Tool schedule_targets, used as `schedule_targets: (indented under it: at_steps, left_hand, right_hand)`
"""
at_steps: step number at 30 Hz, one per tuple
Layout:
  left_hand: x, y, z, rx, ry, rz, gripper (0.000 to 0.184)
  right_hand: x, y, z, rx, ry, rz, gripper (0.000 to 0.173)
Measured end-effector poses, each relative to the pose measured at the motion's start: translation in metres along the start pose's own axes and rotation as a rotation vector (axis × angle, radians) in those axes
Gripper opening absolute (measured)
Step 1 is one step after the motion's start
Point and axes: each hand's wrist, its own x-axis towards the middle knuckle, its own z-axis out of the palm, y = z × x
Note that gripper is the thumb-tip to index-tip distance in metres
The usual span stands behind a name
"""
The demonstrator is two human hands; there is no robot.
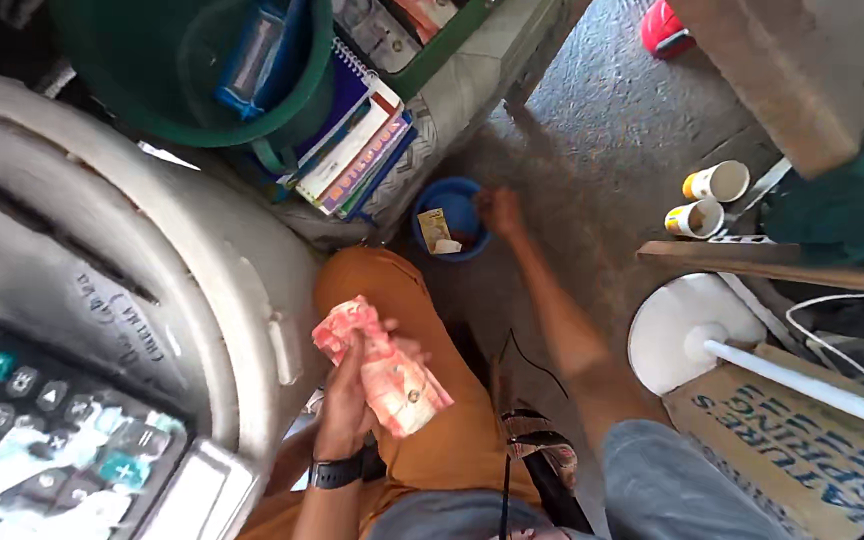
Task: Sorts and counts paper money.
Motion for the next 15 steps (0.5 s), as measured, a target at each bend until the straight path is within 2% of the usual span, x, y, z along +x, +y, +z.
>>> schedule_targets:
  at_steps: [3,6,11,13,15]
  left_hand:
    - [0.006,0.003,0.005,-0.060,-0.059,0.039,0.037]
    - [0.007,0.002,0.011,-0.074,-0.101,0.046,0.037]
    - [0.005,0.002,0.013,-0.039,-0.179,0.045,0.041]
    - [0.004,0.003,0.014,-0.005,-0.177,0.045,0.041]
    - [0.000,0.005,0.015,0.058,-0.108,0.052,0.039]
  right_hand:
    - [0.021,0.020,0.055,-0.138,-0.167,0.064,0.032]
    - [0.040,0.018,0.080,-0.062,-0.121,0.173,0.036]
    - [0.085,0.034,0.114,0.043,-0.177,0.240,0.071]
    - [0.087,0.031,0.118,0.012,-0.153,0.250,0.061]
    - [0.078,0.030,0.114,0.045,-0.078,0.211,0.040]
